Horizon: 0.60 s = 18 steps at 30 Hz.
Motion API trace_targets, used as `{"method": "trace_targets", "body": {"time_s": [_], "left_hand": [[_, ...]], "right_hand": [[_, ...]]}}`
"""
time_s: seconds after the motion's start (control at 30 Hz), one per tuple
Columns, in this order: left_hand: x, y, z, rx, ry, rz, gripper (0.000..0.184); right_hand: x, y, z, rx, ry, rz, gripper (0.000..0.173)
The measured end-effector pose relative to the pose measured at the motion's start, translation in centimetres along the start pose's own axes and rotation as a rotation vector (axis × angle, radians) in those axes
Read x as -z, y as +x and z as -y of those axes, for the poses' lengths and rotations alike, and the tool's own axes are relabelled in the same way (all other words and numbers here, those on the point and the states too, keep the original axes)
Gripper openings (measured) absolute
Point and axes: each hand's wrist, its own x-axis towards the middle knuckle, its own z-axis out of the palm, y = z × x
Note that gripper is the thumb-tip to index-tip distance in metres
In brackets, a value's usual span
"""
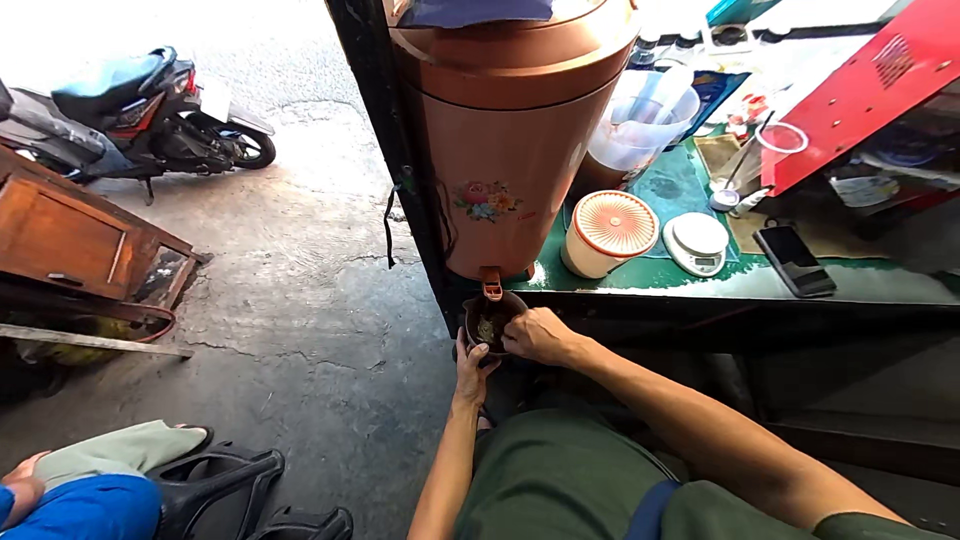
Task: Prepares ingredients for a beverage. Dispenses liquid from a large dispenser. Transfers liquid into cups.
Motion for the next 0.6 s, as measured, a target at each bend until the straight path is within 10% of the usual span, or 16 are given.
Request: {"method": "trace_targets", "body": {"time_s": [0.17,0.3,0.47,0.6], "left_hand": [[-0.1,-0.2,0.1,0.009,0.003,-0.013,0.121],[0.0,-0.1,0.1,0.016,0.002,0.004,0.125],[0.0,-0.3,0.2,0.014,0.001,-0.015,0.122],[0.1,-0.3,0.1,0.015,0.01,-0.011,0.126]], "right_hand": [[-0.8,1.3,-1.3,-0.185,0.003,-0.297,0.039],[0.3,0.1,0.1,-0.02,-0.02,0.044,0.043],[-0.9,1.3,-1.3,-0.172,0.038,-0.272,0.039],[-0.4,0.2,0.0,-0.001,-0.031,0.03,0.042]]}}
